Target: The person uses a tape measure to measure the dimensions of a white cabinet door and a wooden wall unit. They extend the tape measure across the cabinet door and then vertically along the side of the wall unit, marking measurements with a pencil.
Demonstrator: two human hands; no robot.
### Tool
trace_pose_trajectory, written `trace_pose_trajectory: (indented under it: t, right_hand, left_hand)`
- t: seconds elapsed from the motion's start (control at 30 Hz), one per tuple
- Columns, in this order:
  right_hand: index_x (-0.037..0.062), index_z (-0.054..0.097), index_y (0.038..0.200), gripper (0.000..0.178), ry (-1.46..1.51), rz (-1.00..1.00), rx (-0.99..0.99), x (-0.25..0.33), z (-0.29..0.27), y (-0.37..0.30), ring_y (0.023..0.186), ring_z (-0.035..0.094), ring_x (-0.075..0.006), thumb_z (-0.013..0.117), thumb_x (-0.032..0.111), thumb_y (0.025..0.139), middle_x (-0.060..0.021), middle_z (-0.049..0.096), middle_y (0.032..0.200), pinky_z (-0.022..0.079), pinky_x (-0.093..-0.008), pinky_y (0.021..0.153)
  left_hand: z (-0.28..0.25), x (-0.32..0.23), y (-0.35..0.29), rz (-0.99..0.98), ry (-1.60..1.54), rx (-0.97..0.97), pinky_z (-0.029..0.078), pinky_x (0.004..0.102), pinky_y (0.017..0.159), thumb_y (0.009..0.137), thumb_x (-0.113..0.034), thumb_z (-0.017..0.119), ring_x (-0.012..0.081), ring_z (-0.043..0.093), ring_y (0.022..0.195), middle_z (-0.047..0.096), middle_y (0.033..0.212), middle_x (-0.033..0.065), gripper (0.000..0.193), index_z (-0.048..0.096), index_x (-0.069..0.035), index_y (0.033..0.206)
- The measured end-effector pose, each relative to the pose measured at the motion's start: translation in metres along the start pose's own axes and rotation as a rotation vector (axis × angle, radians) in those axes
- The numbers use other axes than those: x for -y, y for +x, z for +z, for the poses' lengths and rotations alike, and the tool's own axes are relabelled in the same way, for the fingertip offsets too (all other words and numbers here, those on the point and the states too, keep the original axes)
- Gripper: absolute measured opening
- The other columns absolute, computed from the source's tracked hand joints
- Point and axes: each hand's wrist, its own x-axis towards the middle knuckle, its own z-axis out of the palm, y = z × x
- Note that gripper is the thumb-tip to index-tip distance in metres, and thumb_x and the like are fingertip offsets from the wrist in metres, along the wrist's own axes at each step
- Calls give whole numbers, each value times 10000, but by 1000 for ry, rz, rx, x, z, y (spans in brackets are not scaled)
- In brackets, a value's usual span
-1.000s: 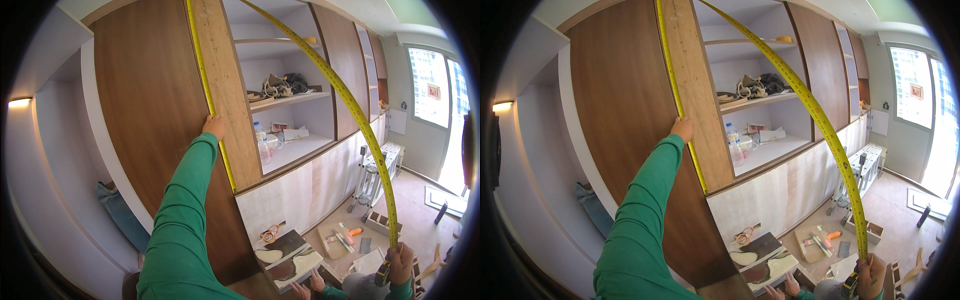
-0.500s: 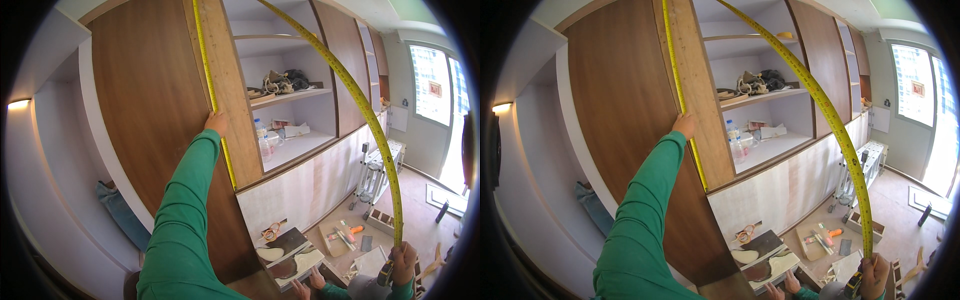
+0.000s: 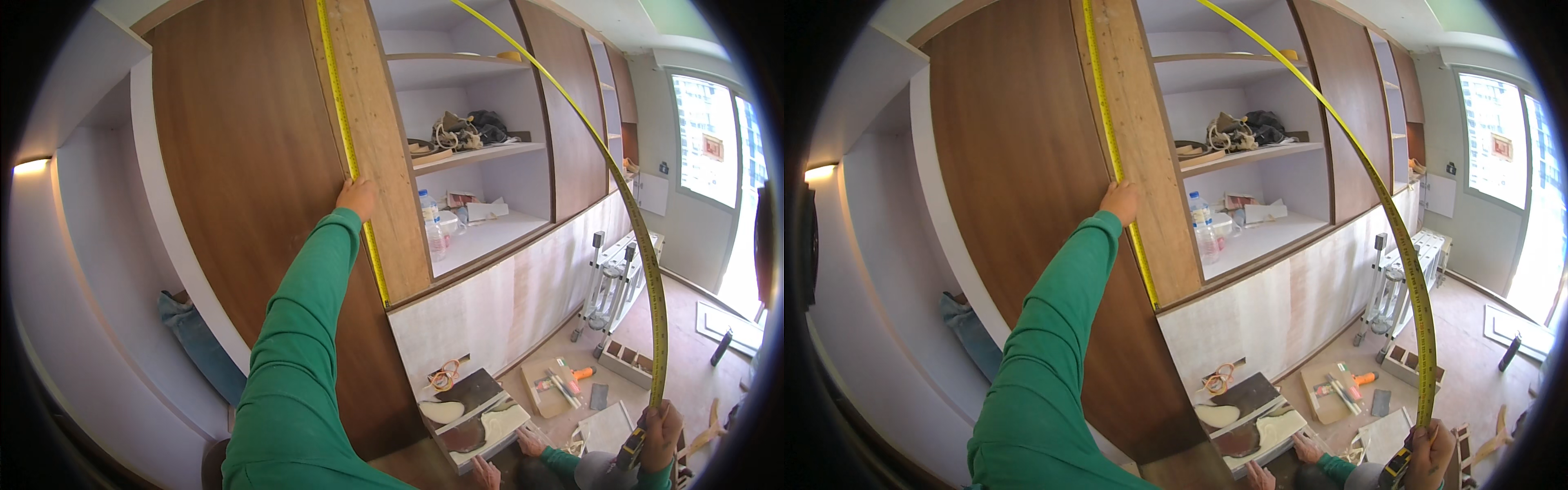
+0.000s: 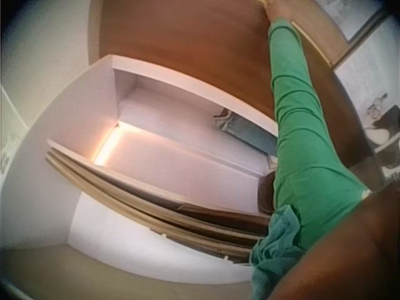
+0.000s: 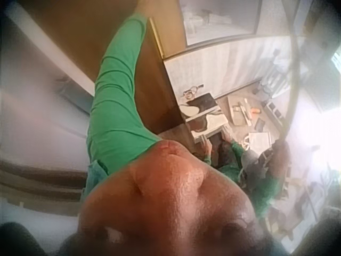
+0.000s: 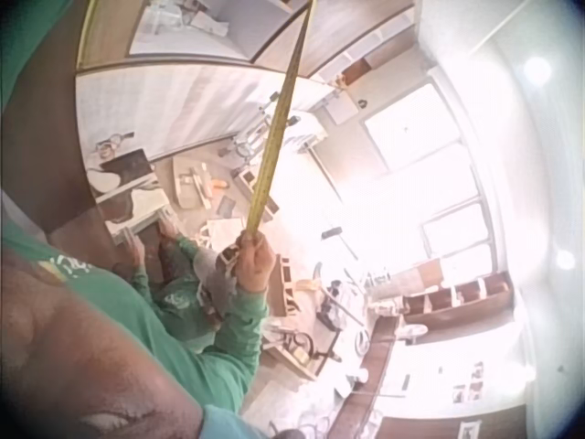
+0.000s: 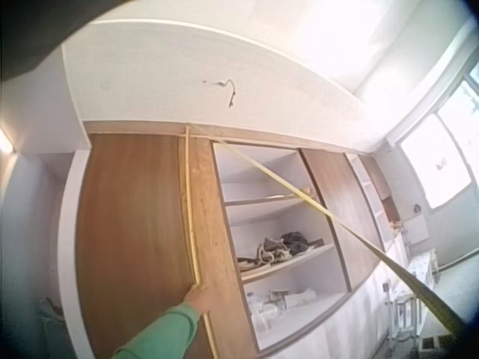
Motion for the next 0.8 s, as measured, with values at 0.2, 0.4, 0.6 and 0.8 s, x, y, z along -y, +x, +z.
trace_pose_trajectory:
  t: [0.2, 0.4, 0.6, 0.8]
  right_hand:
    - [49, 525, 779, 219, -148, -147, -3, -15, -16, -8, 559, 428, -72, 496, 156, 967, 9, 481, 631, 331, -245, 515]
    - [48, 539, 866, 216, -72, 105, -25, 11, -6, -17, 574, 477, -68, 489, 206, 1004, -8, 517, 685, 366, -224, 519]
    - [36, 541, 945, 206, -54, 90, -14, 12, -9, -21, 590, 500, -75, 461, 208, 1024, -31, 540, 721, 389, -216, 546]
    - [32, 543, 950, 207, -35, 94, 16, 13, 2, -13, 596, 497, -78, 460, 206, 1026, -34, 543, 725, 391, -216, 555]
  left_hand:
    - [1, -7, 14, 118, 239, 88, 441, 468, 948, 907, -145, 507, 344, 525, 1145, 621, 1126, 134, 251, 697, -44, 1037]
    - [11, 10, 10, 88, 305, 227, 430, 477, 944, 899, -145, 538, 301, 534, 1163, 625, 1164, 121, 254, 671, -39, 1087]
    - [21, 27, 17, 93, 223, 49, 401, 477, 984, 868, -133, 598, 271, 496, 1158, 590, 1119, 80, 155, 684, -87, 989]
    - [13, 13, 13, 175, 271, 65, 384, 474, 1024, 866, -108, 590, 262, 478, 1183, 572, 1120, 64, 143, 684, -113, 973]
